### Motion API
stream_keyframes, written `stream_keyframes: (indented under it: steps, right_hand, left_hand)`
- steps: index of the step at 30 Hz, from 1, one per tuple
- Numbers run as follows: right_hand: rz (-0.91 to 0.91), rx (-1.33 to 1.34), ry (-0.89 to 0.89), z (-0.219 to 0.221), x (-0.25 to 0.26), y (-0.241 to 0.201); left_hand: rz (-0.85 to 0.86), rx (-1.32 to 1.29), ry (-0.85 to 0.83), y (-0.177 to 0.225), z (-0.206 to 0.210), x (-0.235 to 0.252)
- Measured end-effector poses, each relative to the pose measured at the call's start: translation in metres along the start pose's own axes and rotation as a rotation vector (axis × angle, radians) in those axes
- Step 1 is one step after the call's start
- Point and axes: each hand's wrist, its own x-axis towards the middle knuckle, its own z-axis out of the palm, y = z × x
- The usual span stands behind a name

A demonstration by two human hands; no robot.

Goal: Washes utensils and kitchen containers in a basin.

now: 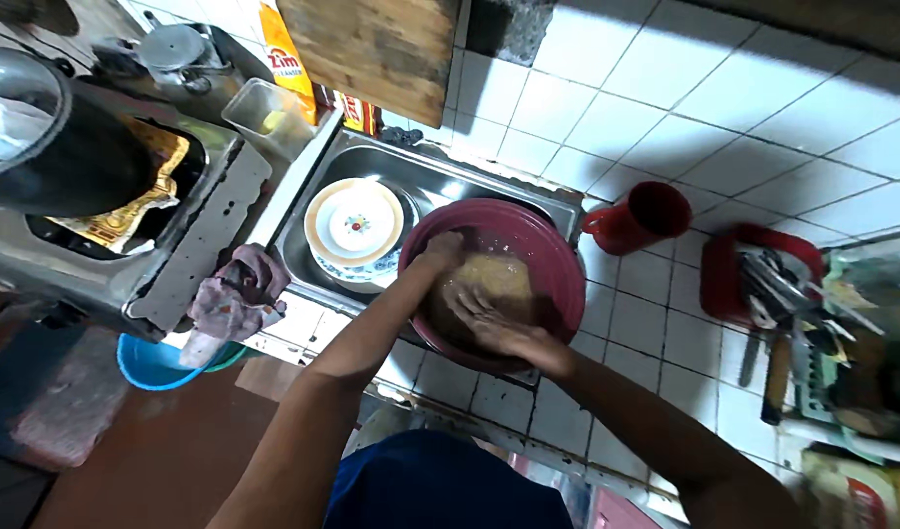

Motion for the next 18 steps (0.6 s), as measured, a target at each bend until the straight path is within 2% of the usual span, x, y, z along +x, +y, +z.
stream_keyframes:
  steps: [2, 4, 7, 8, 10, 12, 14, 16, 18]
  right_hand:
    - [-0.008, -0.024, 0.099, -0.005, -0.002, 0.022]
    - [0.113, -0.041, 0.249, -0.013, 0.004, 0.052]
    - [0.276, -0.076, 0.234, -0.018, 0.022, 0.045]
    - [0.247, -0.065, 0.185, -0.015, 0.024, 0.029]
    - [0.049, -0.066, 0.046, -0.010, 0.021, 0.000]
    - [-0.061, -0.045, -0.029, -0.014, 0.011, -0.003]
    - [0.054, -0.012, 0.059, -0.019, -0.001, 0.025]
    - [0.262, 0.000, 0.159, -0.027, -0.008, 0.049]
    - [0.375, 0.020, 0.118, -0.034, -0.006, 0.047]
  left_hand:
    - [0.073, -0.054, 0.029, -0.014, 0.002, 0.008]
    - [0.147, -0.092, 0.099, -0.024, 0.004, 0.015]
    - [0.152, -0.080, 0.167, -0.024, 0.006, 0.017]
    - [0.131, -0.063, 0.157, -0.019, 0.007, 0.014]
    - [0.107, -0.013, 0.114, -0.010, 0.009, 0.008]
    - [0.108, 0.049, 0.065, -0.005, 0.013, 0.005]
    - [0.107, 0.105, -0.003, -0.003, 0.020, 0.005]
    - [0.100, 0.121, -0.058, -0.003, 0.024, 0.008]
    - [0.099, 0.140, -0.031, -0.003, 0.025, 0.010]
